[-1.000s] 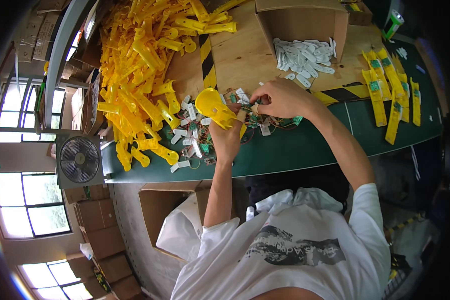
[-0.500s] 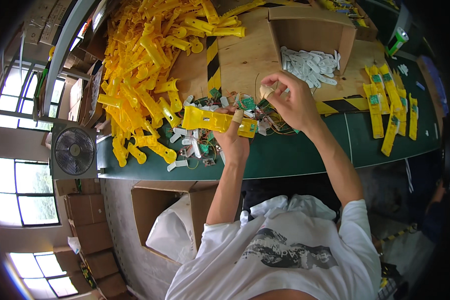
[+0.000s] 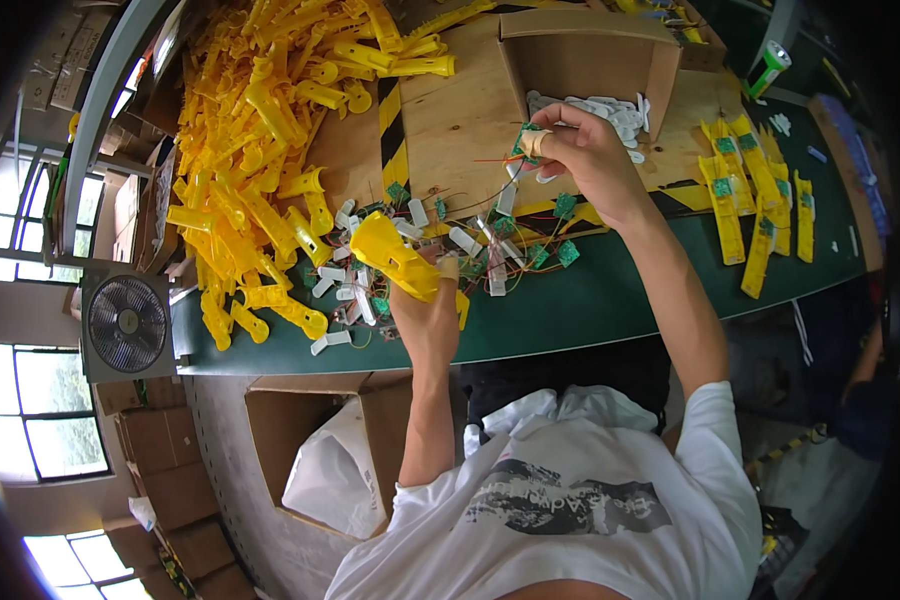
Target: The person assembles electronic components by hand, fitting PCBs into yellow plastic housings.
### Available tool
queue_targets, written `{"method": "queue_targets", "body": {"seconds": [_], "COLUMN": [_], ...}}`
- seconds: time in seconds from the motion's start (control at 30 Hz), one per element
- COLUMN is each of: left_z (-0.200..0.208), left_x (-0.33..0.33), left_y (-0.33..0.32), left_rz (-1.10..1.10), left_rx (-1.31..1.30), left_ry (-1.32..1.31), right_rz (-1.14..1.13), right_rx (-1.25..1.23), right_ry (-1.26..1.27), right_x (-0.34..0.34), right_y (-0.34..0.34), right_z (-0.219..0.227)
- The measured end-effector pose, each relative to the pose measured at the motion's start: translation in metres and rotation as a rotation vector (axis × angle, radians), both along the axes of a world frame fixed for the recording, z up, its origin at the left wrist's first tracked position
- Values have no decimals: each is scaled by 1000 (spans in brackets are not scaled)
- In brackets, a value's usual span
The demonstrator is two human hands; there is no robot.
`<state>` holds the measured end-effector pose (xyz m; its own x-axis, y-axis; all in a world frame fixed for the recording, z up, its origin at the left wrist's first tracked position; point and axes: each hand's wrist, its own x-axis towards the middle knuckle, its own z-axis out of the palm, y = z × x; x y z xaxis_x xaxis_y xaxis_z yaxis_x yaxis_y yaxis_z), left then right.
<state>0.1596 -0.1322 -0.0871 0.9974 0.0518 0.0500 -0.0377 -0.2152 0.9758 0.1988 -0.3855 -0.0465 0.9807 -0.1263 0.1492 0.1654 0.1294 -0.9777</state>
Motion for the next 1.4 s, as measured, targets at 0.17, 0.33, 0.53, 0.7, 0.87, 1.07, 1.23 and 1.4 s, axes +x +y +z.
{"method": "queue_targets", "body": {"seconds": [0.17, 0.33, 0.53, 0.7, 0.87, 1.07, 1.23, 1.4], "left_z": [20, 17, -7, -12, 1, 6, -21, -101], "left_x": [-7, -30, -34, -24, -34, -61, -51, 11], "left_y": [-10, -49, -83, -114, -138, -124, -126, -95], "left_rz": [78, -359, -512, -433, -455, -488, -567, -494], "left_rx": [242, -362, -1023, -951, -577, -466, -215, 632], "left_ry": [-118, 391, 727, 646, 204, 33, -114, -1046], "right_rz": [208, 255, 199, 158, -53, 366, 43, -197], "right_rx": [439, 681, 703, 592, 307, -211, -68, -244], "right_ry": [74, 59, 4, 61, 172, -96, -88, -181], "right_x": [-36, -77, -131, -164, -205, -192, -195, -191], "right_y": [10, 6, 0, -7, -31, -48, -45, -12], "right_z": [11, -4, -26, -47, -48, -52, -59, -37]}}
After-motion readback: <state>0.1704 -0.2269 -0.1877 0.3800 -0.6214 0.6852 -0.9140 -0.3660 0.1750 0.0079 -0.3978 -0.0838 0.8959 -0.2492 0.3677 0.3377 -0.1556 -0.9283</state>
